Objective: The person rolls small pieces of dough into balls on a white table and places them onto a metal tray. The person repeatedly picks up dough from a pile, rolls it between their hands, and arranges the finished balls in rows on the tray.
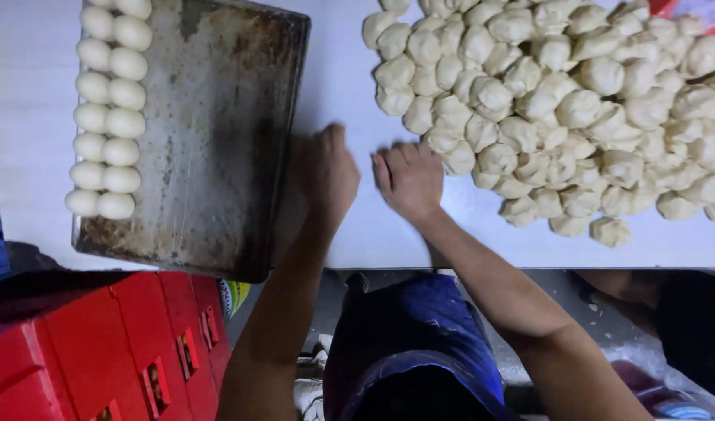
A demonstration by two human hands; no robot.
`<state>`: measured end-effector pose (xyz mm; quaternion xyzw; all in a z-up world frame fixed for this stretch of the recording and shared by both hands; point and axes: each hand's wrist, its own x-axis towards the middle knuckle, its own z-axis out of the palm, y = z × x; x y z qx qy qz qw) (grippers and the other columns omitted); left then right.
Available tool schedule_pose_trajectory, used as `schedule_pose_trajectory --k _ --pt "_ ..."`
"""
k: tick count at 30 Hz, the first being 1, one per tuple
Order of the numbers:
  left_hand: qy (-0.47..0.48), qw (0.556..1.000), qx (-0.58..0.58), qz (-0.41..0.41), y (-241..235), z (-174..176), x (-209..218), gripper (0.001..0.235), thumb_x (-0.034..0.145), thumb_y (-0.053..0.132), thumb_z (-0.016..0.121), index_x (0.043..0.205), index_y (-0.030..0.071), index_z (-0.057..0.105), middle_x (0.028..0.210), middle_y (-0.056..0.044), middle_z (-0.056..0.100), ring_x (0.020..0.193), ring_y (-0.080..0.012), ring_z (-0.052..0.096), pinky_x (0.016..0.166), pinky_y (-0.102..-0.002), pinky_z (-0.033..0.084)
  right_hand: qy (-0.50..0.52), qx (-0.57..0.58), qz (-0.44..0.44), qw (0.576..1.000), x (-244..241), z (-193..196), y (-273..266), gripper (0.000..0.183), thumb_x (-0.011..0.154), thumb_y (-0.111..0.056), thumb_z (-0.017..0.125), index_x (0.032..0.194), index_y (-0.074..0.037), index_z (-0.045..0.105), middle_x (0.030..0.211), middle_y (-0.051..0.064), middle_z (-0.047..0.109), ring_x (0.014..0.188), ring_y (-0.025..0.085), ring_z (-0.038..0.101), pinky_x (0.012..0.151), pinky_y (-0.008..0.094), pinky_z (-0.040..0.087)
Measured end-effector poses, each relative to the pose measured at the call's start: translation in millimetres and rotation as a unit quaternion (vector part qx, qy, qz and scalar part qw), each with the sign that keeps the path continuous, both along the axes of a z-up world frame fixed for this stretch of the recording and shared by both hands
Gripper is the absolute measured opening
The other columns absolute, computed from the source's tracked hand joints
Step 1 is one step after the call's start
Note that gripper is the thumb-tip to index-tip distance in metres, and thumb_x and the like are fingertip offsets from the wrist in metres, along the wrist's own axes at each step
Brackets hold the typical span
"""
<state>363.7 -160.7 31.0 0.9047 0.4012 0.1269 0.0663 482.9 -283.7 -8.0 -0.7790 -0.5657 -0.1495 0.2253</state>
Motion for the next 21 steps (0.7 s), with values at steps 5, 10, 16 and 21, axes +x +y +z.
schedule_pose_trajectory --k 5,10,16,21 --pt "-0.051 0.992 0.118 0.011 -16.1 -28.6 -3.4 0.026 0.088 0.023 0.069 0.113 0.017 0.067 0.089 -0.005 0.070 0.080 -0.0263 0.068 0.068 -0.044 0.054 0.009 -0.011 0.037 0.999 -12.9 8.6 -7.7 0.033 0.102 -0.042 0.060 0.083 -0.016 0.066 0.081 0.005 0.055 0.078 0.029 0.055 0.066 0.043 0.042" --pt "-0.023 0.999 0.038 -0.011 -78.7 -3.9 -92.2 0.018 0.091 0.015 0.068 0.109 0.012 0.069 0.085 -0.010 0.070 0.077 -0.0317 0.069 0.067 -0.044 0.053 0.073 -0.039 0.115 0.990 -28.4 12.5 -114.3 0.024 0.101 -0.037 0.065 0.093 -0.015 0.071 0.087 0.008 0.056 0.079 0.034 0.056 0.068 0.046 0.043" --pt "0.036 0.995 0.088 -0.005 -40.9 -9.1 -71.8 0.031 0.082 0.019 0.072 0.113 0.014 0.067 0.082 -0.003 0.060 0.071 -0.0234 0.062 0.062 -0.040 0.050 0.038 -0.062 0.012 0.997 -5.6 8.8 -68.7 0.023 0.100 -0.030 0.065 0.084 -0.013 0.070 0.082 0.007 0.058 0.075 0.030 0.057 0.064 0.042 0.041" --pt "-0.010 0.995 0.097 0.023 -8.0 -32.3 0.9 0.042 0.080 0.028 0.076 0.118 0.014 0.065 0.088 -0.006 0.067 0.079 -0.0266 0.066 0.067 -0.046 0.052 -0.002 -0.005 0.036 0.999 -1.9 -6.2 20.1 0.034 0.105 -0.038 0.060 0.083 -0.015 0.068 0.079 0.006 0.059 0.074 0.029 0.058 0.064 0.042 0.042"
